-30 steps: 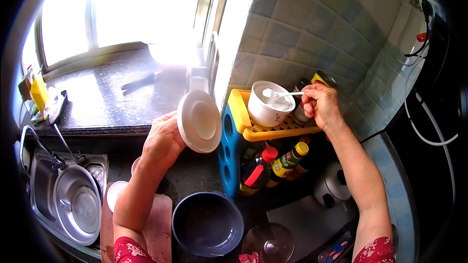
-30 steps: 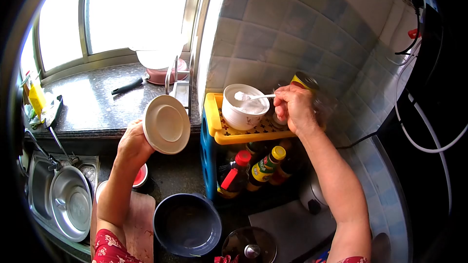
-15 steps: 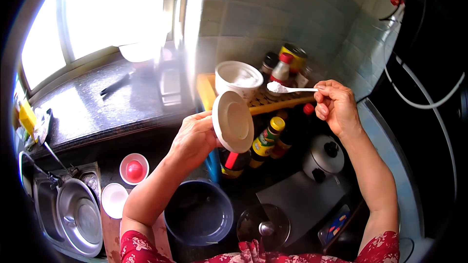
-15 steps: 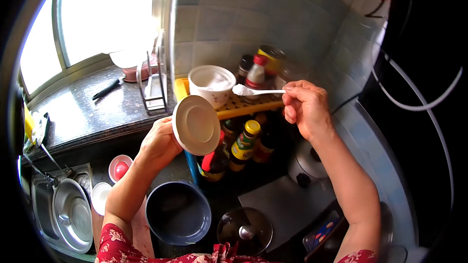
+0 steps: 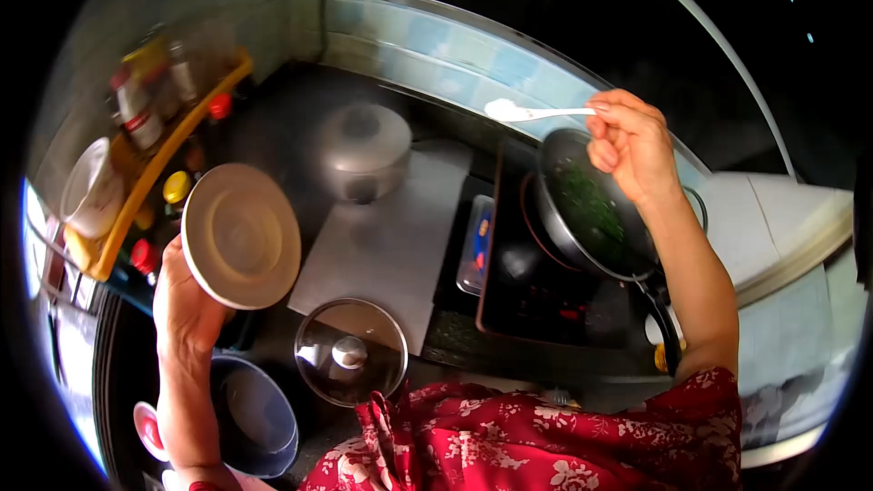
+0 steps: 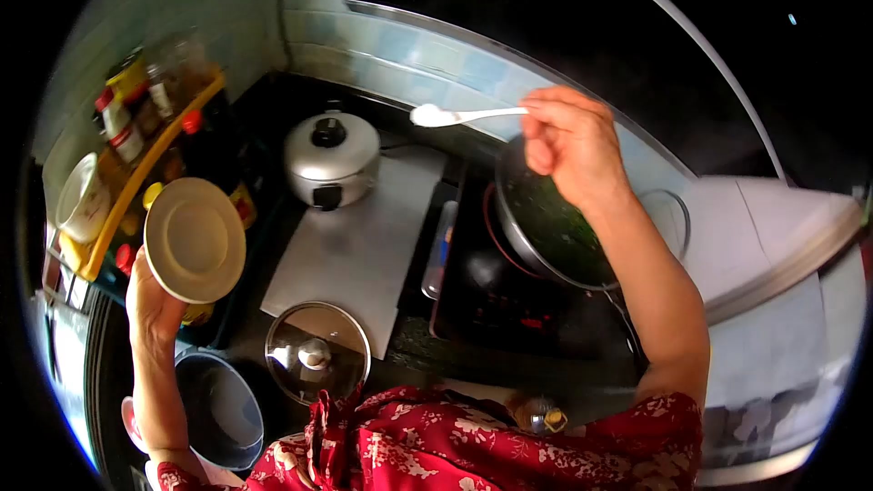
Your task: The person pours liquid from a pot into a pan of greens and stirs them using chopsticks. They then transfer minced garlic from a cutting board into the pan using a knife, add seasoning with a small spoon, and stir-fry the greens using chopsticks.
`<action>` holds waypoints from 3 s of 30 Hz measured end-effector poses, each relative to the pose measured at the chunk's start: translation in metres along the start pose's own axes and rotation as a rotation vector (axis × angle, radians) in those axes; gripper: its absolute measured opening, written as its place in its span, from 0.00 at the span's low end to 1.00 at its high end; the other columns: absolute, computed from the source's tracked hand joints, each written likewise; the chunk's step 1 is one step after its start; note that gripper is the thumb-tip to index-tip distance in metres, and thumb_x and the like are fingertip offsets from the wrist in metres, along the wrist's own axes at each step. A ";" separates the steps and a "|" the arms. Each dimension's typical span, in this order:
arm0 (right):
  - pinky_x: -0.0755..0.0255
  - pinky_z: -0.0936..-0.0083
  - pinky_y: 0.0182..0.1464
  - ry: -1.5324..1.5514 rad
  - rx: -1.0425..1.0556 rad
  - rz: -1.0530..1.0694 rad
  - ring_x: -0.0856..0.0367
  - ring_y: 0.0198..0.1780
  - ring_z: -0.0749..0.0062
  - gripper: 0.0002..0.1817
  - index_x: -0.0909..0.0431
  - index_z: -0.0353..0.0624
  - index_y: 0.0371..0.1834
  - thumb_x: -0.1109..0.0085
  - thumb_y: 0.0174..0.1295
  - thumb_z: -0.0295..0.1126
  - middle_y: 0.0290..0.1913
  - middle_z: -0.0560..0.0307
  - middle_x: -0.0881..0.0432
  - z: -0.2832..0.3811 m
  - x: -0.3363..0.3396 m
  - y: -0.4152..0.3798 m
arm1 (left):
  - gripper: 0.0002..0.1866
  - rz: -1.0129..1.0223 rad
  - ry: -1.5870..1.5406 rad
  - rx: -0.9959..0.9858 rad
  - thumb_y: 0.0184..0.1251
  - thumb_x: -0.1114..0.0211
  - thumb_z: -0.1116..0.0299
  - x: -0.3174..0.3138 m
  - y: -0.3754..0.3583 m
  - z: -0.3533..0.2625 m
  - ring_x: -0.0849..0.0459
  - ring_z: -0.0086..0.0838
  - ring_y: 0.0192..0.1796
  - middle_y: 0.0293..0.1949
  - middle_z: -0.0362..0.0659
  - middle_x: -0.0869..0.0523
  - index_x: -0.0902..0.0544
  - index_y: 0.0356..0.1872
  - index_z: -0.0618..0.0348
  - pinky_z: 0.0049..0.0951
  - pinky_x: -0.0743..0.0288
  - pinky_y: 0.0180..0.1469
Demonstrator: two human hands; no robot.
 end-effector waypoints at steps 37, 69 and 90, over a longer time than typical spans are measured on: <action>0.44 0.82 0.11 -0.152 0.080 -0.699 0.34 0.12 0.76 0.03 0.29 0.32 0.29 0.48 0.53 0.22 0.18 0.54 0.28 -0.055 0.257 -0.076 | 0.17 0.085 0.012 0.163 0.67 0.53 0.61 -0.043 0.037 0.083 0.27 0.31 0.52 0.49 0.44 0.25 0.30 0.52 0.59 0.33 0.34 0.57; 0.46 0.80 0.12 -0.055 -0.093 -0.604 0.38 0.10 0.76 0.03 0.29 0.34 0.31 0.50 0.55 0.23 0.18 0.55 0.28 -0.053 0.208 -0.122 | 0.18 0.180 0.050 0.203 0.66 0.51 0.57 -0.040 0.036 0.082 0.29 0.32 0.54 0.51 0.43 0.26 0.30 0.51 0.57 0.35 0.37 0.59; 0.49 0.86 0.12 0.170 0.084 0.330 0.41 0.11 0.84 0.06 0.28 0.39 0.34 0.53 0.58 0.27 0.20 0.62 0.31 -0.012 -0.126 0.032 | 0.13 0.007 0.298 -0.159 0.58 0.42 0.68 -0.033 -0.053 -0.044 0.22 0.22 0.31 0.32 0.43 0.20 0.23 0.38 0.68 0.21 0.28 0.35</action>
Point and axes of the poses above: each hand's wrist, its own y-axis towards the middle knuckle, its own x-axis out of the back of the hand, z = x × y, the point moved 5 cm from there along y, towards the middle knuckle
